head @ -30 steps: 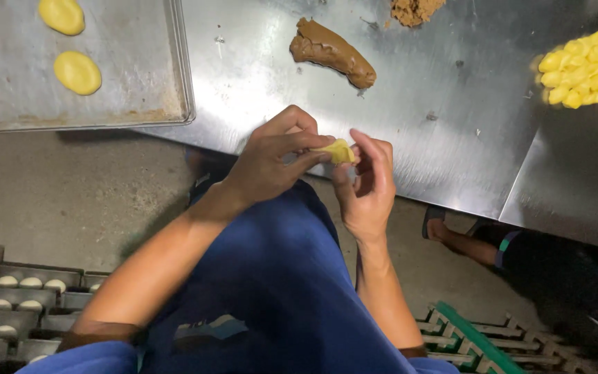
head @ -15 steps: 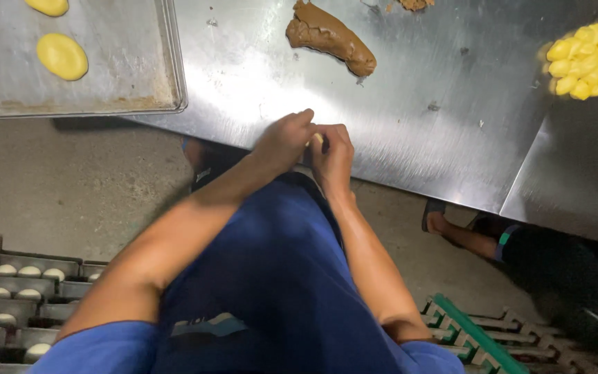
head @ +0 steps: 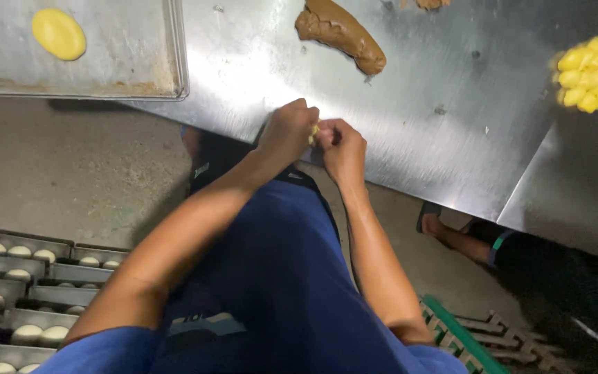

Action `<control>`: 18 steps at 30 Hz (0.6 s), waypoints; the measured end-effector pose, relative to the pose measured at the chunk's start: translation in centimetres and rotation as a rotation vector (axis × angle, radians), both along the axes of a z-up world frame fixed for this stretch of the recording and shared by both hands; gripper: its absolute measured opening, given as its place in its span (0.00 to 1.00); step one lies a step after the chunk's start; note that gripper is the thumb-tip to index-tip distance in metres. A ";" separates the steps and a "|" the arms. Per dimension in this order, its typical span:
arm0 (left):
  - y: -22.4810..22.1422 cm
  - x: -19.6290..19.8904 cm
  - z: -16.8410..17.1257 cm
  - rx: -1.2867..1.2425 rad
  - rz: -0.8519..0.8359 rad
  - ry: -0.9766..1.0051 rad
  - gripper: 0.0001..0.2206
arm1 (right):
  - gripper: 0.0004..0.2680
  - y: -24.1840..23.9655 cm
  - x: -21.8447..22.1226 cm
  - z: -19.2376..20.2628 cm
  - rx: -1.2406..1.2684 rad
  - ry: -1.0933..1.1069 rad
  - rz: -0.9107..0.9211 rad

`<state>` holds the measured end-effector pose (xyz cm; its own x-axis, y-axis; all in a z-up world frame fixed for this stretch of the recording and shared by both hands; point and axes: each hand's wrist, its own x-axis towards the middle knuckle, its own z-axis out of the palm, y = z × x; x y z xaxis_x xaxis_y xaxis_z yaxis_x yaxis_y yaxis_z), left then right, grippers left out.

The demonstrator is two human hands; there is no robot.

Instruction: Preparing and molding dough pieces with filling on a production table in a bakery.

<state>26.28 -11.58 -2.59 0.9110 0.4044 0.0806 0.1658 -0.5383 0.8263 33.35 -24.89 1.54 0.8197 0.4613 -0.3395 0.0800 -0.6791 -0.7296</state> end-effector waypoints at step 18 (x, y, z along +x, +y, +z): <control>1.2 -4.2 -0.6 -0.035 0.003 -0.073 0.12 | 0.20 5.0 2.6 -1.7 -0.104 -0.824 0.286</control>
<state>22.05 -10.38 -3.18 0.9019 0.4109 0.1329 0.1057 -0.5084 0.8546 35.94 -19.90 -0.14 0.6804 0.6861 0.2575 0.7312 -0.6124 -0.3004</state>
